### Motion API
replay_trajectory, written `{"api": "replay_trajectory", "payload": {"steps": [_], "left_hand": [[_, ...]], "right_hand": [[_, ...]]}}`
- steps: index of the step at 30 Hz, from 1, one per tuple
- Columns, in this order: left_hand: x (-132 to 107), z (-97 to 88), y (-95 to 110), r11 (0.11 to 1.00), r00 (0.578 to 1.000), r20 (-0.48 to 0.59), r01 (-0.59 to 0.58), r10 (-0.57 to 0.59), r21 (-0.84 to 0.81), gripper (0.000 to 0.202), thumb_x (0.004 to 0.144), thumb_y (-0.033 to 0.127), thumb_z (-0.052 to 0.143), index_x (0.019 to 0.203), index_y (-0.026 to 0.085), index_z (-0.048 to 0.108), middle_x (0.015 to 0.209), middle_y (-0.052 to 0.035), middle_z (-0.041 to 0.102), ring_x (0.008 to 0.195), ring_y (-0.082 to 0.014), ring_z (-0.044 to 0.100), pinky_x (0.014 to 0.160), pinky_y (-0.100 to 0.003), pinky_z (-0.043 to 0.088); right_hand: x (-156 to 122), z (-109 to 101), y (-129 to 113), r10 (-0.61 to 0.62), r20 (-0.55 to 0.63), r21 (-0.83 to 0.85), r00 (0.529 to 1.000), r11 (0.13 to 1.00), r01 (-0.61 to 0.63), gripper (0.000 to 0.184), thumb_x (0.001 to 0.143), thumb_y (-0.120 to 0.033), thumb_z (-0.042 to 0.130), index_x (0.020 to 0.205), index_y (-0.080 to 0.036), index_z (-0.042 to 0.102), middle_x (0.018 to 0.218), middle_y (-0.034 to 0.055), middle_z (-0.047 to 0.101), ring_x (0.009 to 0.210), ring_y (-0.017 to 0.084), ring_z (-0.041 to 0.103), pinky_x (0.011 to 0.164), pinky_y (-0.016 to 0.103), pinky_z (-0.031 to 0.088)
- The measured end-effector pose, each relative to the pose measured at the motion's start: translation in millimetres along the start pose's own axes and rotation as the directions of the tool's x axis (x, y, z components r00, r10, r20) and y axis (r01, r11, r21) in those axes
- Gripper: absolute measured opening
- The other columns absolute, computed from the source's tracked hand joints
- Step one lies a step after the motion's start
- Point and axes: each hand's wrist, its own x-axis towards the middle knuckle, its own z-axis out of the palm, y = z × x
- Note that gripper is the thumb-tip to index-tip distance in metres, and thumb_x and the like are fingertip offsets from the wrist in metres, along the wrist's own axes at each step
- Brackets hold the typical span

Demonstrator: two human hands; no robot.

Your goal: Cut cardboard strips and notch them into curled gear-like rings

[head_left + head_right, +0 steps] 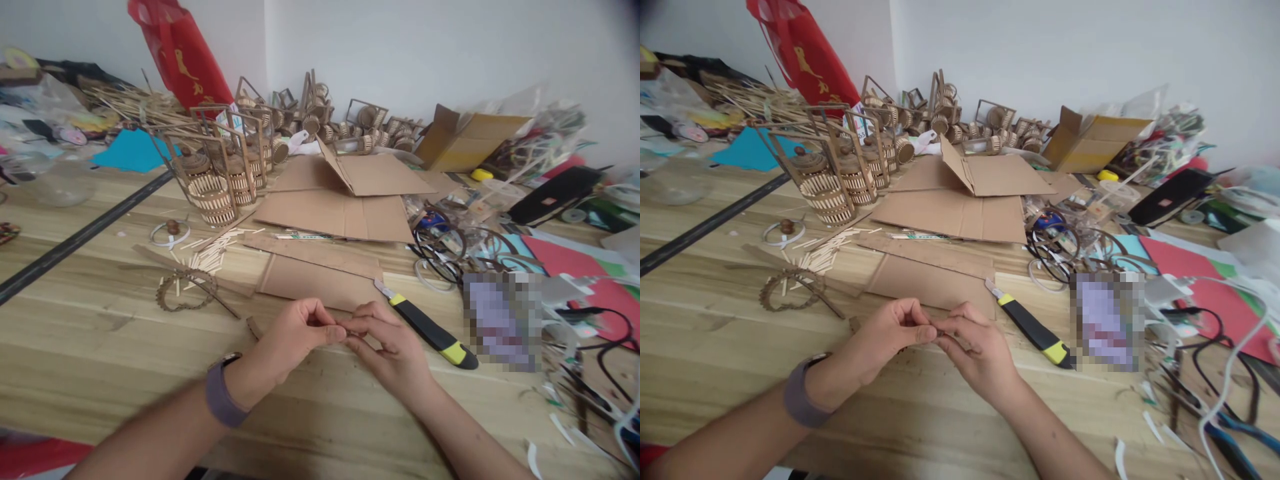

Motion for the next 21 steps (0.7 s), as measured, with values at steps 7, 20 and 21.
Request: {"api": "replay_trajectory", "payload": {"steps": [7, 20, 21], "left_hand": [[-1.1, 2.3, 1.9, 0.999, 1.0, 0.0, 0.01, -0.01, 0.03, 0.034, 0.06, 0.039, 0.079, 0.063, 0.019, 0.052, 0.06, 0.0059, 0.049, 0.06, -0.0102, 0.04, 0.059, -0.024, 0.031], [-1.1, 1.7, 1.7, 0.999, 0.998, -0.053, -0.027, 0.029, 0.035, 0.026, 0.063, 0.033, 0.074, 0.064, 0.019, 0.052, 0.063, 0.0044, 0.053, 0.062, -0.0108, 0.044, 0.06, -0.024, 0.033], [-1.0, 2.1, 1.9, 0.999, 0.997, -0.068, -0.033, 0.034, 0.024, 0.026, 0.063, 0.033, 0.074, 0.064, 0.019, 0.052, 0.064, 0.0038, 0.054, 0.063, -0.0112, 0.046, 0.061, -0.024, 0.035]], "right_hand": [[-0.2, -0.2, 1.0, 0.042, 0.005, -0.001, 0.999, 0.999, -0.042, 0.005, 0.084, -0.02, 0.067, 0.082, -0.023, 0.07, 0.074, 0.002, 0.064, 0.067, 0.015, 0.063, 0.059, 0.026, 0.053], [0.3, 2.9, 5.2, 0.038, 0.004, 0.028, 0.999, 0.999, -0.038, 0.009, 0.085, -0.021, 0.067, 0.091, -0.025, 0.072, 0.08, 0.0033, 0.068, 0.073, 0.017, 0.066, 0.064, 0.028, 0.055], [0.3, 3.9, 5.7, 0.041, -0.012, 0.041, 0.999, 0.998, -0.04, 0.012, 0.086, -0.021, 0.067, 0.095, -0.026, 0.074, 0.081, 0.0038, 0.069, 0.074, 0.017, 0.067, 0.064, 0.028, 0.056]]}}
